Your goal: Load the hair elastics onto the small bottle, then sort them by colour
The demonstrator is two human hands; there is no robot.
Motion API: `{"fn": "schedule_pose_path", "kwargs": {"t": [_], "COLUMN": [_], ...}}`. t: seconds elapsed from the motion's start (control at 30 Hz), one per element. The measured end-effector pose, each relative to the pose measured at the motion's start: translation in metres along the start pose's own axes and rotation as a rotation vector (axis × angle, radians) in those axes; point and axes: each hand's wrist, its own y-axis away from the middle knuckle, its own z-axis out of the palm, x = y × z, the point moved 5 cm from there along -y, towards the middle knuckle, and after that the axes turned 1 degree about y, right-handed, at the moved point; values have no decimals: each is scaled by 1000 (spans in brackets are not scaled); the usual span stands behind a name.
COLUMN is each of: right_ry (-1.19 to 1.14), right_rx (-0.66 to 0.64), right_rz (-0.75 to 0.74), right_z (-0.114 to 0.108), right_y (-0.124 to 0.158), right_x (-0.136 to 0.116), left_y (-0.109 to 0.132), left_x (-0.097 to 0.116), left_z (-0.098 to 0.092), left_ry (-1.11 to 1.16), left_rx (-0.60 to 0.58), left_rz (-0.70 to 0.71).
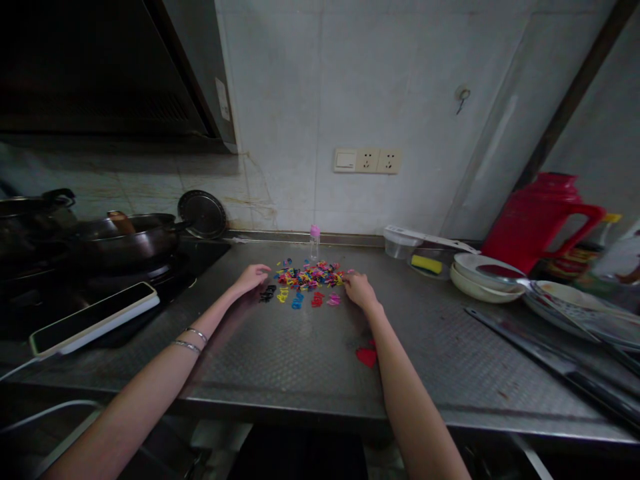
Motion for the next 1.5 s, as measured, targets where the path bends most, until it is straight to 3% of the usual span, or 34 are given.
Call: {"fn": "schedule_pose_path", "kwargs": {"t": [0.63, 1.2, 1.5], "right_ry": [-98, -283, -282], "right_rx": [46, 202, 187], "right_rz": [10, -56, 17], "right_z": [-1, -17, -8], "right_y": [-3, -6, -9], "right_x": [-5, -24, -20], "left_y": [5, 4, 3], "left_x": [8, 6, 3], "left_z": [-1, 1, 2], "left_ry": [-6, -29, -22], "left_rx": [-10, 5, 23], "left_rz": [27, 32, 47]}}
